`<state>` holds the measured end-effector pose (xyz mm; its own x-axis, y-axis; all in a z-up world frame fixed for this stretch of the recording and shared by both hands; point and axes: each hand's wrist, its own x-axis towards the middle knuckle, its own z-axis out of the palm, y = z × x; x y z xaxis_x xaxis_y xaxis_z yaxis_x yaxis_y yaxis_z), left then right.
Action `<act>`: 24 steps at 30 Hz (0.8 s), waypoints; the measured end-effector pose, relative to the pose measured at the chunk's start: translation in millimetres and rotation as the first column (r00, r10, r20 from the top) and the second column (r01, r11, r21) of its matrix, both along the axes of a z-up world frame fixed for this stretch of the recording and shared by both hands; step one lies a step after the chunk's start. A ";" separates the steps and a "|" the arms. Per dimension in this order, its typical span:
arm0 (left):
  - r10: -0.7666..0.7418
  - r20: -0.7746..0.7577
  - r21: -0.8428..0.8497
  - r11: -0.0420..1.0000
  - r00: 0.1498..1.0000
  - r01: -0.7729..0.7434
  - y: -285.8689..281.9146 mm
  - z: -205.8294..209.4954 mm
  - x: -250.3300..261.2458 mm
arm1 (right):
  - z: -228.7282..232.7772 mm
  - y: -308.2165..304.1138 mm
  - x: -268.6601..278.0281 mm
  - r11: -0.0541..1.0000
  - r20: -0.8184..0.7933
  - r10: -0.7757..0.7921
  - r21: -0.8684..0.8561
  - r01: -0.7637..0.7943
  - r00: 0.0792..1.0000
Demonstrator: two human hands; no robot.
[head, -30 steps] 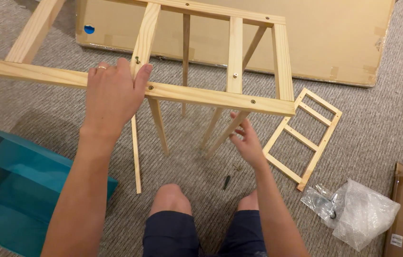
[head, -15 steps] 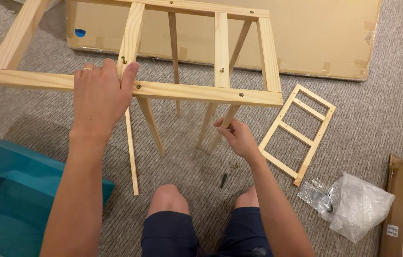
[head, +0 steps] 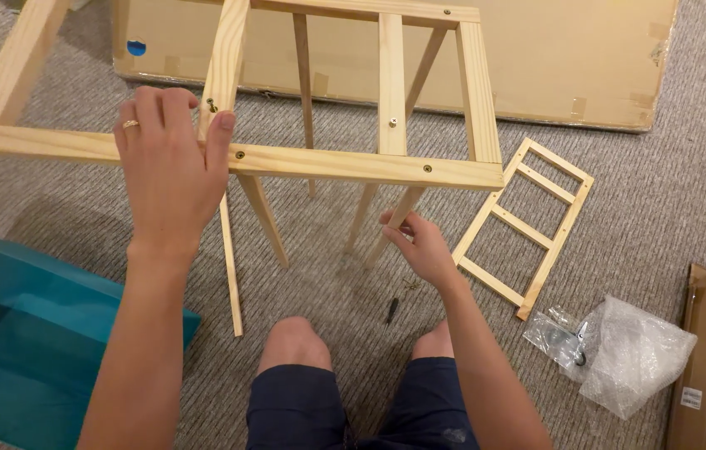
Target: The person sits on the floor assembling a wooden furniture frame. They align wooden rails and legs to the frame, insert screws, and tighten them with a screwdriver, working around the frame and repositioning it as they attach each part.
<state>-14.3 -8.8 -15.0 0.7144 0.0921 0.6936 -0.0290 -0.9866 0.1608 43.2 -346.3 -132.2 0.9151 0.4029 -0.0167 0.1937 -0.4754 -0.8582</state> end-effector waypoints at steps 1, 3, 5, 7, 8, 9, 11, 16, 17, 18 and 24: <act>-0.004 0.005 -0.002 1.000 1.000 0.004 -0.3 -0.9 -1.0 | -0.5 0.2 -0.6 1.000 -0.002 0.005 -0.007 -0.005 1.000; -0.014 0.012 -0.005 1.000 1.000 0.014 -1.8 -2.6 -2.4 | -3.3 -0.2 -1.7 1.000 -0.022 -0.007 -0.029 0.007 1.000; -0.011 -0.002 0.001 1.000 1.000 0.011 -3.4 -4.2 -4.9 | -10.9 -5.7 -3.0 0.997 -0.054 -0.043 -0.062 0.040 0.998; -0.021 0.015 0.017 1.000 1.000 0.021 -4.6 -5.7 -7.2 | -26.6 -21.6 -5.1 1.000 0.032 -0.027 0.000 0.027 0.999; -0.033 0.038 0.030 0.999 0.999 0.032 -5.0 -6.3 -8.5 | -38.2 -34.0 -7.1 0.999 0.075 -0.022 0.030 0.020 0.997; -0.042 0.058 0.039 0.998 0.997 0.040 -5.6 -6.8 -9.1 | -51.8 -49.9 -9.5 0.995 0.077 -0.099 0.031 0.097 0.992; -0.057 0.093 0.053 0.997 0.994 0.052 -5.8 -7.5 -10.0 | -84.8 -91.2 -19.7 0.968 0.082 -0.249 0.033 0.247 0.965; -0.088 0.163 0.073 0.994 0.983 0.077 -7.5 -10.5 -13.7 | -175.2 -197.3 -99.1 0.656 0.199 -0.625 -0.390 0.646 0.755; -0.087 0.176 0.081 0.994 0.981 0.074 -8.2 -11.1 -14.6 | -188.7 -210.1 -120.5 0.559 0.100 -0.695 -0.549 0.622 0.712; -0.090 0.187 0.088 0.993 0.978 0.075 -8.8 -11.4 -13.9 | -200.0 -218.0 -142.2 0.498 0.124 -0.701 -0.620 0.606 0.702; -0.095 0.234 0.099 0.992 0.967 0.074 -13.5 -11.5 -14.3 | -221.2 -209.2 -212.6 0.390 0.013 -0.785 -0.767 0.509 0.619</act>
<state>-28.6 -22.4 -26.5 0.5300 -0.0313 0.8474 -0.1396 -0.9889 0.0508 -169.4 -555.4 -353.4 0.7620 -0.5694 -0.3084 -0.6349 -0.7506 -0.1829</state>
